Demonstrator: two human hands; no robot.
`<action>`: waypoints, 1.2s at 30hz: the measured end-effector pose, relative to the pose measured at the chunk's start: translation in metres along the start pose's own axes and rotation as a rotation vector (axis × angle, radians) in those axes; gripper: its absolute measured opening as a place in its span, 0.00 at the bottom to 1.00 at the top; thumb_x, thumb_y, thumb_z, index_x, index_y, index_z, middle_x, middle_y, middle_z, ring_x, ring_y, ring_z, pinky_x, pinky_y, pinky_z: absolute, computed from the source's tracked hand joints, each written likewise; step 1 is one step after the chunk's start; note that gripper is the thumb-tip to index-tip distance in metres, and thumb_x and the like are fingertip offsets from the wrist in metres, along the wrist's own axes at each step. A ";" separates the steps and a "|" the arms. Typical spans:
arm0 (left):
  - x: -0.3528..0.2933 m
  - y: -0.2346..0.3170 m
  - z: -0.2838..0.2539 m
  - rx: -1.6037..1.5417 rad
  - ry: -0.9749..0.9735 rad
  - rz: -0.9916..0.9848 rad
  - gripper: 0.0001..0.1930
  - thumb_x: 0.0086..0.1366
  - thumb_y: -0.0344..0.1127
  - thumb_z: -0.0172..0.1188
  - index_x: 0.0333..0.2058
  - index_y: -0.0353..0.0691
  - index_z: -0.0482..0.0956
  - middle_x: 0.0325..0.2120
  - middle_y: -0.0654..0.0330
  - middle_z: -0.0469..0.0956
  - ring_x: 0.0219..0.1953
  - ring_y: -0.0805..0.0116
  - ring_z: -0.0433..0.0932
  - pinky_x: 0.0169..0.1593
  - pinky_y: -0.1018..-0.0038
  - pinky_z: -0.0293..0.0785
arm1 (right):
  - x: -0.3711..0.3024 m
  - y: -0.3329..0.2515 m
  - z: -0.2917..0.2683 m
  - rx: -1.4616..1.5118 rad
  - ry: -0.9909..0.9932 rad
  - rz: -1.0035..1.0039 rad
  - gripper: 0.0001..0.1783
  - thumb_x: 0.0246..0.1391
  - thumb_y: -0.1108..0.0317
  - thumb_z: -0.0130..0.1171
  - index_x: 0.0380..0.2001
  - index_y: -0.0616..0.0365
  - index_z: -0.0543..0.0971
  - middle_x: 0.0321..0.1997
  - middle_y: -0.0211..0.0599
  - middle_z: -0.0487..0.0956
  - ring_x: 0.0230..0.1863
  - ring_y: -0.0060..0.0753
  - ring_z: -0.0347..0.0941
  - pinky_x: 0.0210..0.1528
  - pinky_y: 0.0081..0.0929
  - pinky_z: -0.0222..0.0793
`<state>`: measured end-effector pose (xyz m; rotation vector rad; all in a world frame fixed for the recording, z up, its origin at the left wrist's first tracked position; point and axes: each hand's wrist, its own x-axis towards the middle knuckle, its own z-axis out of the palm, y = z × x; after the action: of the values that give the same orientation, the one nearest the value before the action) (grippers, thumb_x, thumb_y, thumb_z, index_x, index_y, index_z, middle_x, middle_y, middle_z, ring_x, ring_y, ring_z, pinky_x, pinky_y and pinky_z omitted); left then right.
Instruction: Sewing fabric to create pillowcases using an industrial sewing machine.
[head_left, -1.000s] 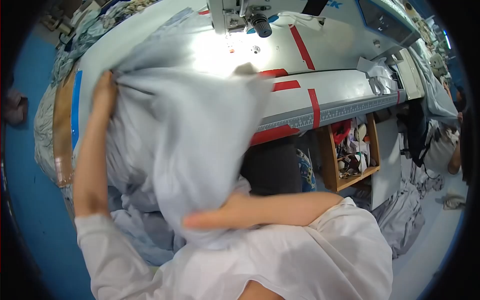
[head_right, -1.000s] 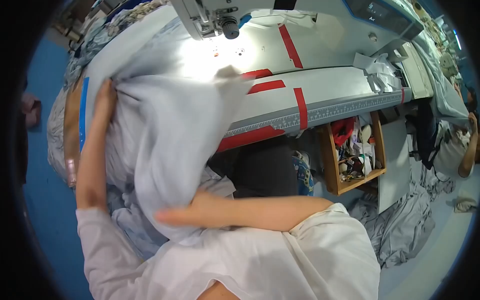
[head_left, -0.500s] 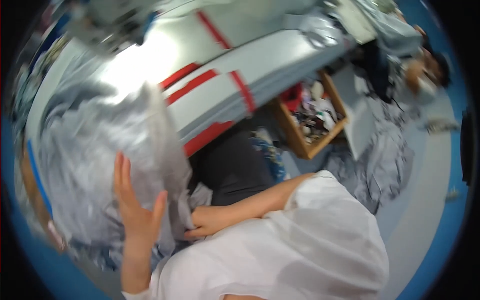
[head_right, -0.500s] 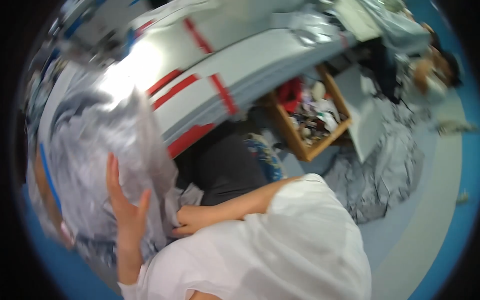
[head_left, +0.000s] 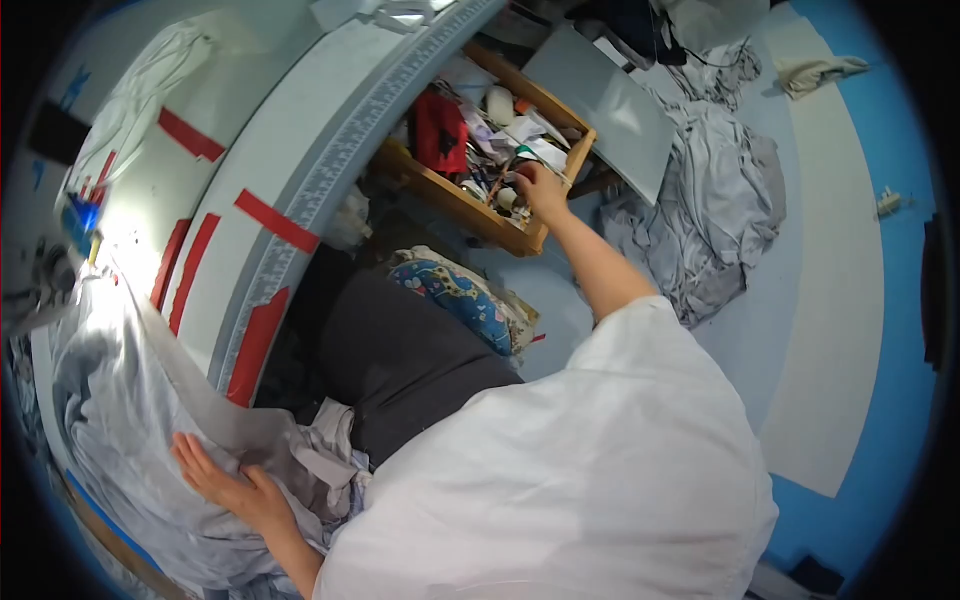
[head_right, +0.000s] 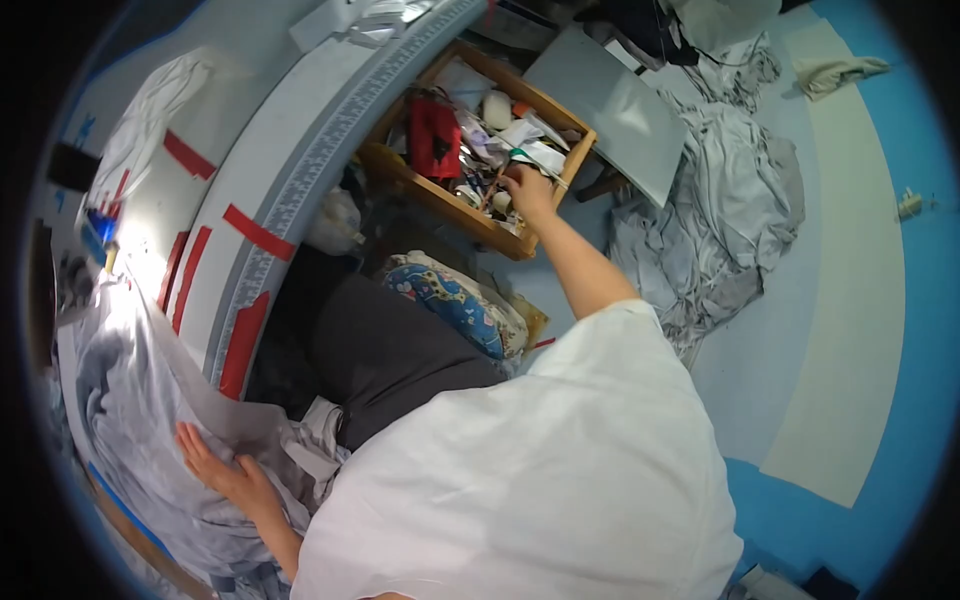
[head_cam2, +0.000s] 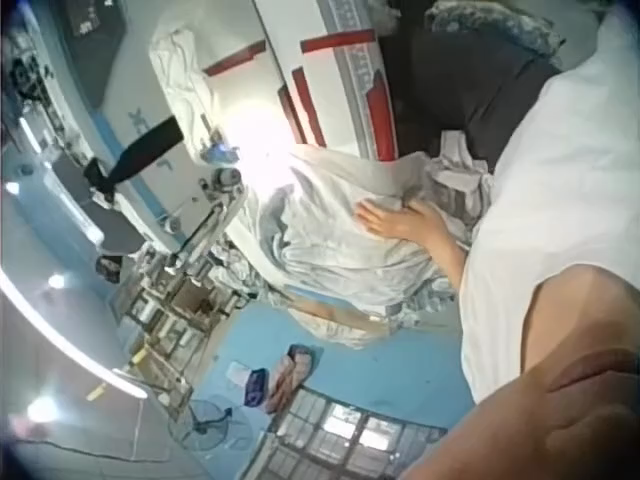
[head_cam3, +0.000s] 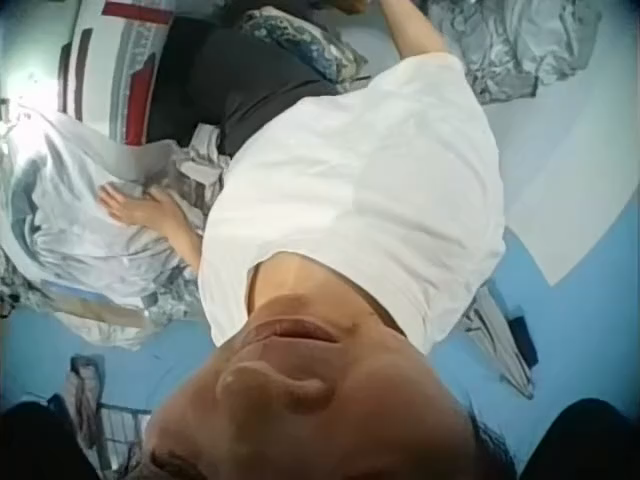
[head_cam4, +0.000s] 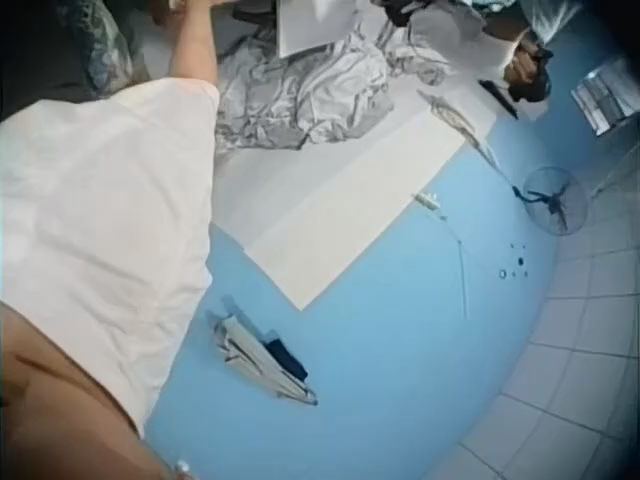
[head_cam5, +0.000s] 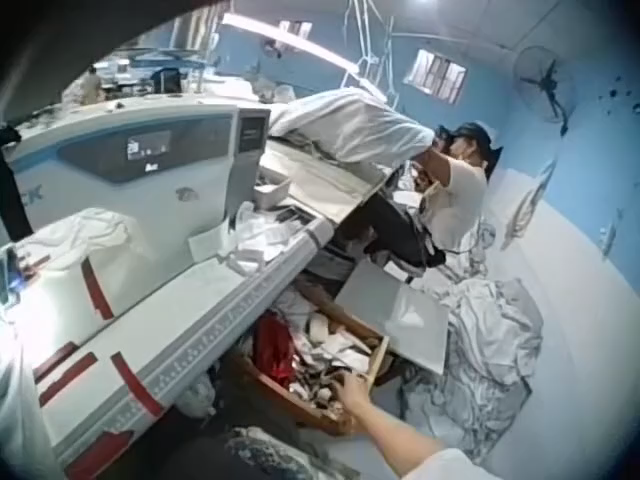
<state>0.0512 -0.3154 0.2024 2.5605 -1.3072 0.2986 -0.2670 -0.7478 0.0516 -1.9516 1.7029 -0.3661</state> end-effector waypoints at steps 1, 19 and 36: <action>0.000 -0.001 0.001 0.012 0.016 -0.003 0.37 0.46 0.25 0.44 0.61 0.35 0.55 0.62 0.49 0.57 0.66 0.49 0.51 0.66 0.53 0.40 | 0.013 0.028 -0.002 -0.294 0.011 0.025 0.09 0.51 0.69 0.54 0.35 0.58 0.79 0.32 0.41 0.81 0.35 0.41 0.78 0.39 0.34 0.71; -0.001 -0.007 0.003 0.118 0.013 0.056 0.31 0.57 0.33 0.46 0.61 0.39 0.56 0.62 0.50 0.57 0.65 0.48 0.54 0.66 0.53 0.48 | 0.051 0.037 0.061 -0.057 -0.015 -0.153 0.07 0.52 0.66 0.55 0.33 0.54 0.78 0.32 0.46 0.79 0.35 0.50 0.76 0.36 0.39 0.71; 0.000 -0.007 0.001 0.213 -0.038 0.071 0.29 0.63 0.36 0.45 0.62 0.36 0.53 0.63 0.48 0.54 0.64 0.46 0.54 0.63 0.52 0.52 | 0.050 0.079 -0.006 -0.635 -0.481 -0.289 0.07 0.45 0.71 0.56 0.29 0.52 0.81 0.32 0.39 0.80 0.36 0.43 0.76 0.38 0.36 0.72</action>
<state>0.0569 -0.3122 0.2009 2.7094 -1.4537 0.4263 -0.3271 -0.8038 0.0066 -2.4705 1.3074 0.5829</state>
